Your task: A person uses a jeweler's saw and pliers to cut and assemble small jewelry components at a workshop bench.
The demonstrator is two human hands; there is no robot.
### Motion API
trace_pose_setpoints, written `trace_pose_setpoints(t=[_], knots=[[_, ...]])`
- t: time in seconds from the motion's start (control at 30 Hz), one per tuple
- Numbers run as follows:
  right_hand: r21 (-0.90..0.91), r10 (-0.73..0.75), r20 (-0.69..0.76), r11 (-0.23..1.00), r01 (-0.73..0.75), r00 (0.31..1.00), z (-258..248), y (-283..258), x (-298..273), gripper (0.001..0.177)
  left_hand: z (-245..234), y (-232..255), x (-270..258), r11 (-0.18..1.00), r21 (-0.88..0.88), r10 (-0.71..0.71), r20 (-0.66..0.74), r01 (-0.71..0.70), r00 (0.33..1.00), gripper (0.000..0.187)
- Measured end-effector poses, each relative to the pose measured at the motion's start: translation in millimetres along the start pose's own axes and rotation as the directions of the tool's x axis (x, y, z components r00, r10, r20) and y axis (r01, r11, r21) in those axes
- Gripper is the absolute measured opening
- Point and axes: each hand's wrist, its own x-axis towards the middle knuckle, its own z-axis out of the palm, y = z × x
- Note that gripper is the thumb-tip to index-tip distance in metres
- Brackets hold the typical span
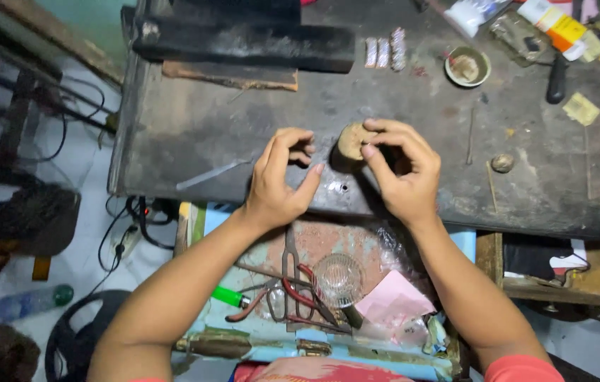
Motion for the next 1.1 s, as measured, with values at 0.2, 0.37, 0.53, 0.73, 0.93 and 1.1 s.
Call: trace_pose_setpoints(t=[0.2,0.37,0.53,0.73,0.93,1.1], knots=[[0.045,0.032,0.001,0.998,-0.032,0.999,-1.8,8.6,2.2,0.008,-28.6,18.4,3.4,0.999,-0.029,-0.041,-0.016,0.041,0.999,0.032],[0.012,0.032,0.022,0.999,-0.032,0.999,-2.9,8.0,-2.4,0.01,-61.5,55.8,0.3,0.987,0.163,-0.044,0.23,0.007,0.972,0.026],[0.021,0.018,0.017,1.0,-0.018,1.0,-3.6,9.5,-2.4,0.01,-71.9,91.2,-23.5,0.884,0.465,-0.418,0.731,0.054,0.539,0.026],[-0.007,0.03,-0.047,1.0,-0.031,0.998,1.2,7.6,-0.4,0.005,-52.3,63.7,-97.5,0.883,0.451,-0.335,0.797,-0.127,0.502,0.054],[0.053,0.11,-0.028,0.993,-0.108,0.994,-2.6,-1.5,-2.7,0.016,-39.1,53.9,-129.0,0.919,0.365,-0.214,0.782,-0.151,0.585,0.052],[0.039,0.177,-0.027,0.984,-0.176,0.984,-9.8,-5.7,-5.0,0.03,-38.3,43.6,-139.7,0.88,0.391,-0.207,0.826,-0.269,0.525,0.052]])
